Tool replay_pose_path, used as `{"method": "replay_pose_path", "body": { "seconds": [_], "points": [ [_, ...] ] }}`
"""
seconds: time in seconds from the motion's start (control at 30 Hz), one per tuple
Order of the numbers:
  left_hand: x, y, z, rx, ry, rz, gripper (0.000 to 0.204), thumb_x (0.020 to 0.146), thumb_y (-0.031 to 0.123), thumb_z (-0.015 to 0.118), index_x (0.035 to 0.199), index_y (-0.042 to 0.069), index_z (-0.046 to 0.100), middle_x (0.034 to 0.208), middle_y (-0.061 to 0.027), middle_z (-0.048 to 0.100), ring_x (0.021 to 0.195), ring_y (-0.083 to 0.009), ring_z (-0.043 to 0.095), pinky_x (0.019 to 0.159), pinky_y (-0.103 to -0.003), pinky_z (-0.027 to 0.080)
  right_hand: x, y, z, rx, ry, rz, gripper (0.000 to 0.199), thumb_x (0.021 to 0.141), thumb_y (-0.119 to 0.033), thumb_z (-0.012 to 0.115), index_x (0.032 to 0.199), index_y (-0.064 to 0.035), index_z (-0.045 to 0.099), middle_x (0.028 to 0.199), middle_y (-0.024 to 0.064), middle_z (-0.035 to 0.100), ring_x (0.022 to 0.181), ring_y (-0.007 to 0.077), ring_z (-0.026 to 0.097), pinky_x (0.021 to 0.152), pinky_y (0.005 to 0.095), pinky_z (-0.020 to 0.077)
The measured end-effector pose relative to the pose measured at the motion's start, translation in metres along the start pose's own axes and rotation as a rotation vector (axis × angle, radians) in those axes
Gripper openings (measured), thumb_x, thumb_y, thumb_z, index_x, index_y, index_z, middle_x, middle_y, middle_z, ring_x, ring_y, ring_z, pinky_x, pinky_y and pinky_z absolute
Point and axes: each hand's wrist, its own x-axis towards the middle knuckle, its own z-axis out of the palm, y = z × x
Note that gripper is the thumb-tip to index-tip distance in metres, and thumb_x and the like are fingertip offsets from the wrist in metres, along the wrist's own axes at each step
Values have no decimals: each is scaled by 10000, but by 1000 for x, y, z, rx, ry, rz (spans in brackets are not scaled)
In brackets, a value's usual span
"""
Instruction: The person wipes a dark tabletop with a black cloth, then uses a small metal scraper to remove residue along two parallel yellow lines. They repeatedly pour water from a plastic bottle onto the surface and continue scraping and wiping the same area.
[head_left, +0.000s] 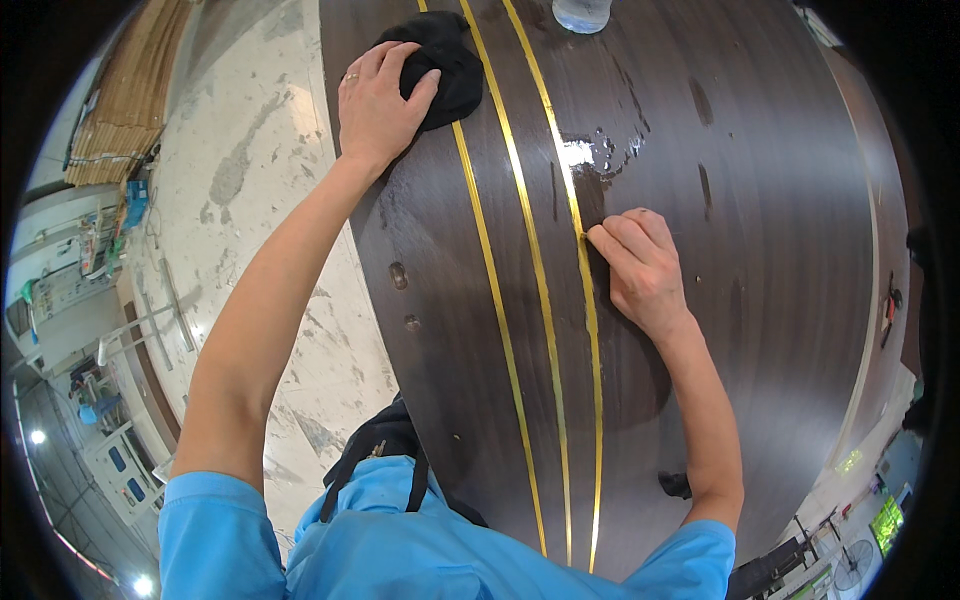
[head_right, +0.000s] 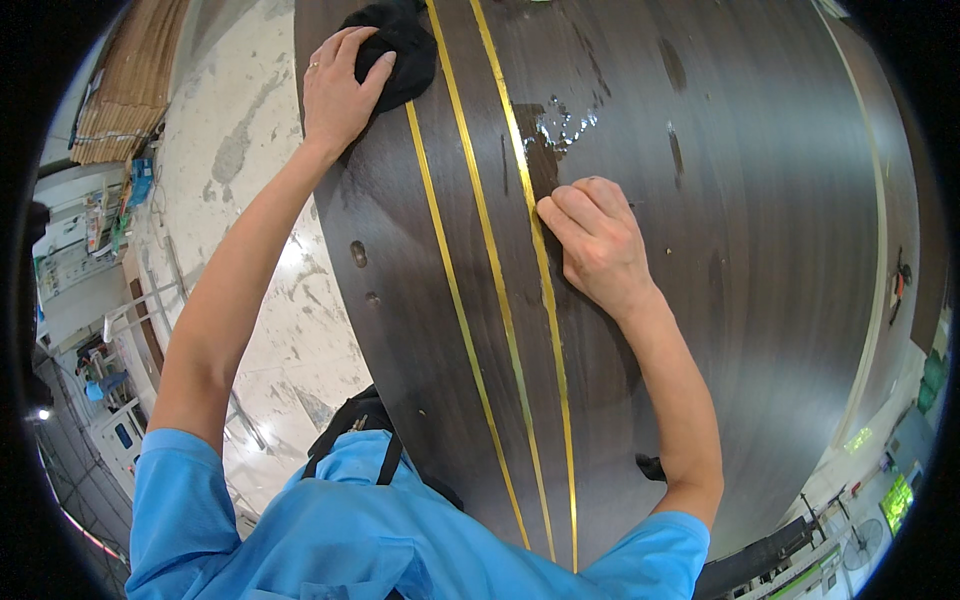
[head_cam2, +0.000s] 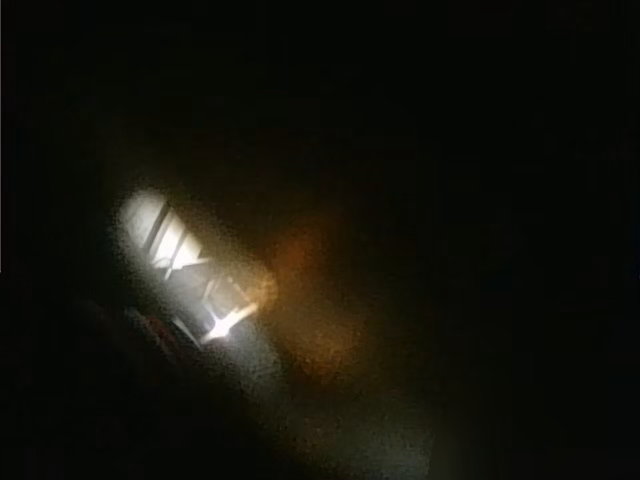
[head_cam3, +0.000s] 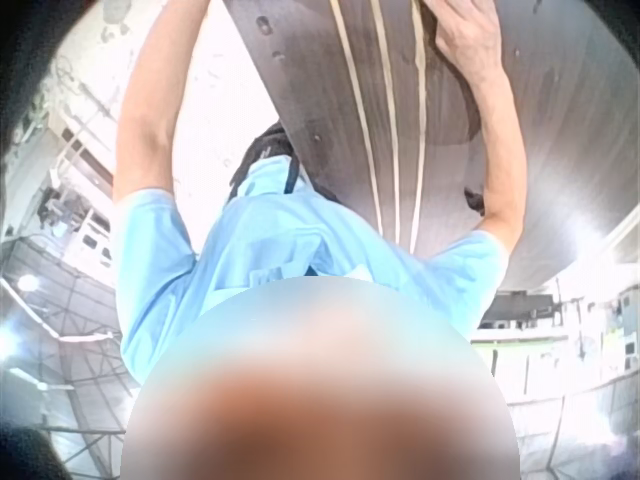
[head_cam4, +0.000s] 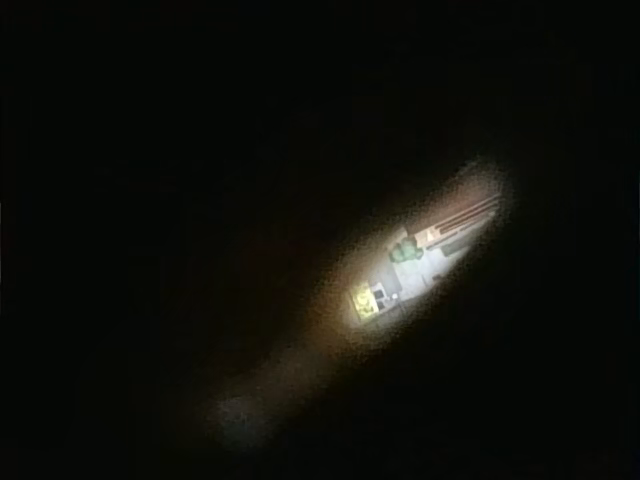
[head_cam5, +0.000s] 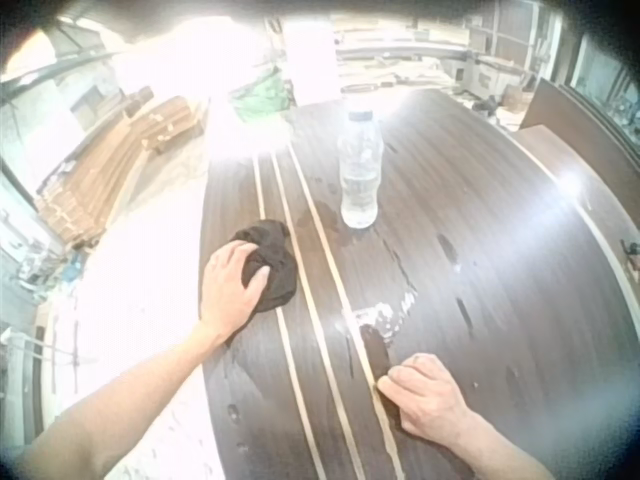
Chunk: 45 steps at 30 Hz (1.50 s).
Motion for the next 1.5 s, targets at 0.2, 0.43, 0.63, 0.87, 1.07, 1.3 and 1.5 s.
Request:
{"method": "replay_pose_path", "body": {
  "seconds": [0.2, 0.43, 0.63, 0.87, 1.07, 1.3, 1.5],
  "points": [
    [0, -1, 0, 38, -18, 3, 509, 1032, 470, 706, 1439, 166, 697, 1509, -93, 664, 1456, -361, 574, 1244, -511, 413, -6, -3, -2, 23, -11, 2, 308, 762, 79, 726, 1061, 8, 739, 1054, 74, 672, 1034, 285, 667, 968, 443, 561],
    [0, 0, 0, 32, -24, -4, 513, 1035, 478, 701, 1445, 169, 695, 1515, -93, 659, 1459, -359, 570, 1250, -511, 409, -14, -8, -6, 34, -14, 9, 334, 743, 95, 725, 1065, 9, 742, 1052, 76, 669, 1034, 284, 666, 972, 446, 561],
    [0, 0, 0, 15, -12, -5, 508, 1021, 471, 719, 1430, 171, 706, 1500, -86, 665, 1455, -359, 570, 1248, -511, 407, -21, -14, -8, 41, -28, 24, 335, 739, 96, 723, 1061, 8, 741, 1043, 75, 659, 1031, 283, 666, 972, 449, 559],
    [0, -1, 1, 18, -15, -17, 505, 1023, 469, 717, 1432, 173, 707, 1505, -87, 664, 1458, -365, 569, 1252, -505, 408, -30, -19, -12, 44, -44, 23, 331, 744, 97, 725, 1064, 13, 742, 1043, 71, 655, 1026, 276, 664, 974, 441, 560],
    [0, -3, 0, 71, -41, 10, 535, 1066, 504, 670, 1497, 188, 664, 1560, -105, 638, 1463, -353, 576, 1257, -508, 423, -35, -23, -14, 41, -42, 18, 320, 753, 88, 734, 1065, 21, 748, 1038, 69, 652, 1023, 272, 661, 978, 443, 566],
    [1, -2, 0, 58, -30, -1, 525, 1052, 495, 684, 1470, 179, 684, 1540, -102, 647, 1460, -358, 574, 1249, -509, 422, -38, -25, -17, 40, -56, 19, 295, 773, 71, 737, 1064, 23, 749, 1040, 67, 654, 1021, 265, 660, 975, 435, 568],
    [0, -5, 2, 47, -13, 14, 521, 1036, 487, 703, 1454, 177, 697, 1524, -97, 655, 1460, -360, 572, 1246, -510, 417, -49, -32, -21, 49, -66, 20, 316, 754, 52, 746, 1068, 26, 750, 1036, 65, 654, 1003, 268, 661, 957, 435, 574]
  ]
}}
